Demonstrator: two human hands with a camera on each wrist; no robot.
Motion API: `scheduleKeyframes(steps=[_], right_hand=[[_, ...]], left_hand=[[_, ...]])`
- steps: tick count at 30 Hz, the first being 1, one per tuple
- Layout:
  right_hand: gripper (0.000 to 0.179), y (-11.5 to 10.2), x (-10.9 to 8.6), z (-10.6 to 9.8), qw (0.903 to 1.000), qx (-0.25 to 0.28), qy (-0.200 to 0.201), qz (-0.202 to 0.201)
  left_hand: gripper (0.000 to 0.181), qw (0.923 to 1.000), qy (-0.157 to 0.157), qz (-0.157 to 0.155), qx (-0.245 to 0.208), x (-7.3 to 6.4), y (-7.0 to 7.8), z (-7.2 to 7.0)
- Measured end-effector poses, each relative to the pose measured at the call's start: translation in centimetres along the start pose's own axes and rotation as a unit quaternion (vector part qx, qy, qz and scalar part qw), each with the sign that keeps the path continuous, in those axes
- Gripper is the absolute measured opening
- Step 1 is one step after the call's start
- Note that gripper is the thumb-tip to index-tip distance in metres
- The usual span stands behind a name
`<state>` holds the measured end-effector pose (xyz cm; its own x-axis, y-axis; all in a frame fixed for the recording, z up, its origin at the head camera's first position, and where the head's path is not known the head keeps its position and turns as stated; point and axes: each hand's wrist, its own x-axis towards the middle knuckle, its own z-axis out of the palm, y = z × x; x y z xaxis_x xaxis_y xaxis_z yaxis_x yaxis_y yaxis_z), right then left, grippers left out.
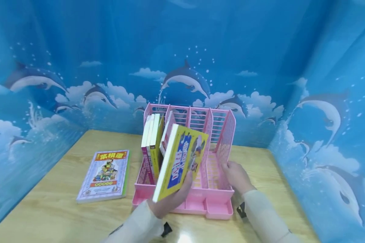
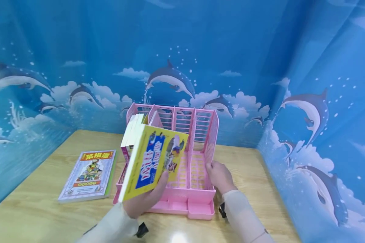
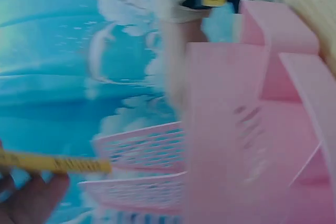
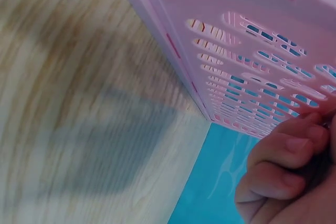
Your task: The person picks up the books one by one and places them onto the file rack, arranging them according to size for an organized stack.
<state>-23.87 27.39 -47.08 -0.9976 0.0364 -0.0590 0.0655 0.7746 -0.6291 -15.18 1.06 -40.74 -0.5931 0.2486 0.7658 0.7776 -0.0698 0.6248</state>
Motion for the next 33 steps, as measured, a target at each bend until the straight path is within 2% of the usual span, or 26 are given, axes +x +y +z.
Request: scheduleKeyframes(steps=[3, 4, 5, 7, 9, 11, 13, 15, 17, 19, 21, 25, 28, 30, 33], right_hand=[[0.054, 0.2, 0.0, 0.1, 0.9999, -0.006, 0.005, -0.009], [0.055, 0.2, 0.0, 0.2, 0.9999, -0.007, 0.007, -0.009], [0.056, 0.3, 0.0, 0.3, 0.9999, -0.005, 0.007, -0.007], [0.057, 0.4, 0.0, 0.6, 0.9999, -0.004, 0.008, -0.005], [0.057, 0.6, 0.0, 0.8, 1.0, 0.008, 0.003, 0.004], [0.057, 0.6, -0.1, 0.9, 0.9998, 0.017, 0.004, 0.006], [0.057, 0.5, 0.0, 0.9, 0.9997, 0.022, 0.007, 0.004], [0.057, 0.4, 0.1, 0.9, 0.9996, 0.025, 0.008, 0.005], [0.056, 0.4, 0.2, 0.8, 0.9996, 0.026, 0.009, 0.004], [0.055, 0.3, 0.3, 0.7, 0.9995, 0.029, 0.009, 0.006], [0.055, 0.2, 0.3, 0.7, 0.9995, 0.03, 0.01, 0.008], [0.054, 0.0, 0.2, 0.6, 0.999, 0.042, 0.009, 0.011], [0.052, 0.0, 0.1, 0.6, 0.9988, 0.047, 0.009, 0.011], [0.052, 0.1, 0.1, 0.7, 0.9987, 0.049, 0.011, 0.008], [0.051, 0.2, 0.2, 0.7, 0.9987, 0.049, 0.015, 0.005]], left_hand=[[0.083, 0.9977, 0.019, -0.038, 0.054, 0.2, -1.7, 0.9], [0.079, 0.9937, 0.024, -0.069, 0.085, 0.2, -2.7, 1.2], [0.077, 0.9865, 0.026, -0.1, 0.127, 0.1, -3.7, 1.6], [0.077, 0.9667, 0.016, -0.162, 0.197, 0.2, -4.7, 2.1], [0.081, 0.943, -0.017, -0.226, 0.244, 0.3, -5.4, 2.6], [0.086, 0.921, -0.058, -0.266, 0.279, 0.3, -5.9, 3.0], [0.089, 0.9099, -0.086, -0.289, 0.284, 0.3, -6.4, 3.3], [0.09, 0.9022, -0.107, -0.294, 0.297, 0.4, -6.8, 3.6], [0.091, 0.8989, -0.125, -0.288, 0.305, 0.4, -7.0, 3.9], [0.09, 0.899, -0.137, -0.275, 0.312, 0.5, -7.0, 4.0], [0.084, 0.8987, -0.136, -0.247, 0.336, 0.8, -6.7, 4.0], [0.077, 0.9079, -0.127, -0.221, 0.333, 1.7, -5.4, 3.3], [0.076, 0.9117, -0.147, -0.23, 0.307, 2.5, -4.4, 2.6], [0.075, 0.909, -0.152, -0.243, 0.302, 2.8, -4.1, 2.3], [0.069, 0.9059, -0.124, -0.253, 0.316, 2.9, -4.3, 2.1]])
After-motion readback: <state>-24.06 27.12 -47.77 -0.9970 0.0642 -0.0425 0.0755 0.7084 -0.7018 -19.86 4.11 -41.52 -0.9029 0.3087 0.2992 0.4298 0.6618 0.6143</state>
